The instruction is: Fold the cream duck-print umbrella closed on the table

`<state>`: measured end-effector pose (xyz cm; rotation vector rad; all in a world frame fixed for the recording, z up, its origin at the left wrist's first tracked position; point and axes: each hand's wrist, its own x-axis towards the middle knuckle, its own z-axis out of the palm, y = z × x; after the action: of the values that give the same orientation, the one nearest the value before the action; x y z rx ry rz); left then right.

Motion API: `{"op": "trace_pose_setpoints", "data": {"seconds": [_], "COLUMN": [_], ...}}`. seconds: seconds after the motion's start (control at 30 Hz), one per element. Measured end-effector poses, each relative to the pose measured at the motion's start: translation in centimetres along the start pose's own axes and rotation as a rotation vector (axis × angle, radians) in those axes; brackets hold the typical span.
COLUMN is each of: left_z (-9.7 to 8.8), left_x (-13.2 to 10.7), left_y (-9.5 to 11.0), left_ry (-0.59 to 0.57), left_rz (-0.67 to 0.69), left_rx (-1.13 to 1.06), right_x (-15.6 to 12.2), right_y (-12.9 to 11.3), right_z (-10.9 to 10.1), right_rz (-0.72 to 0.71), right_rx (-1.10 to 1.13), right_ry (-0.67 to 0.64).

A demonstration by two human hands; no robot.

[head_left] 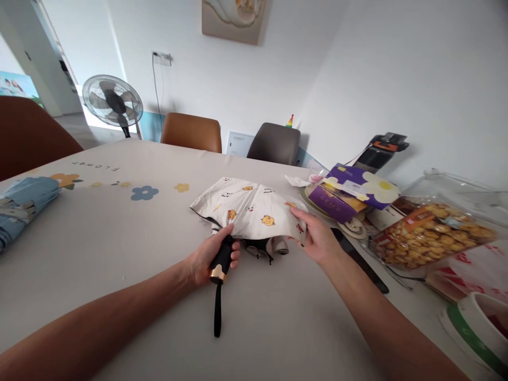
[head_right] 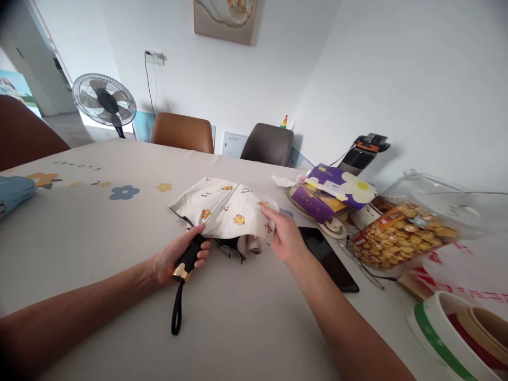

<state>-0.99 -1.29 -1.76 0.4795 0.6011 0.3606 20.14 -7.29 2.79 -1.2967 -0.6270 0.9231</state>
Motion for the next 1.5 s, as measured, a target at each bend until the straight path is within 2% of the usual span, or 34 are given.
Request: {"op": "trace_pose_setpoints", "data": {"seconds": [0.17, 0.33, 0.5, 0.6, 0.83, 0.97, 1.07, 1.2, 1.33, 1.4, 1.5], "left_z": [-0.2, -0.2, -0.2, -0.2, -0.2, 0.2, 0.3, 0.2, 0.5, 0.8, 1.2], "left_x": [0.0, 0.1, 0.1, 0.2, -0.2, -0.7, -0.8, -0.8, -0.8, -0.8, -0.8], "left_y": [0.0, 0.1, 0.1, 0.0, 0.2, -0.2, -0.7, -0.9, -0.7, -0.6, -0.8], "left_ry": [-0.025, -0.033, -0.027, -0.036, -0.119, -0.199, -0.238, -0.209, -0.185, -0.131, 0.05], "left_rz": [0.002, -0.025, -0.031, -0.029, -0.09, -0.183, -0.248, -0.286, -0.282, -0.283, -0.212], "left_rx": [-0.002, -0.016, -0.035, -0.039, -0.028, -0.035, -0.025, -0.004, 0.009, 0.059, 0.241], "right_x": [1.0, 2.3, 2.8, 3.2, 3.8, 3.3, 3.5, 4.7, 5.4, 5.4, 5.3], "right_y": [-1.7, -2.2, -2.9, -2.9, -2.9, -2.2, -0.4, 2.4, 3.2, 3.2, 3.1], "right_z": [1.8, 3.8, 5.0, 5.8, 8.7, 10.4, 11.3, 12.2, 12.4, 12.4, 12.2], "right_rz": [-0.172, -0.169, -0.257, -0.294, -0.731, -0.871, -0.901, -0.879, -0.864, -0.86, -0.825], "right_rx": [0.022, -0.021, 0.062, 0.038, -0.178, -0.281, -0.397, -0.58, -0.646, -0.672, -0.659], "right_ry": [-0.008, -0.015, 0.028, 0.031, 0.184, 0.228, 0.221, 0.132, 0.148, 0.141, 0.149]}}
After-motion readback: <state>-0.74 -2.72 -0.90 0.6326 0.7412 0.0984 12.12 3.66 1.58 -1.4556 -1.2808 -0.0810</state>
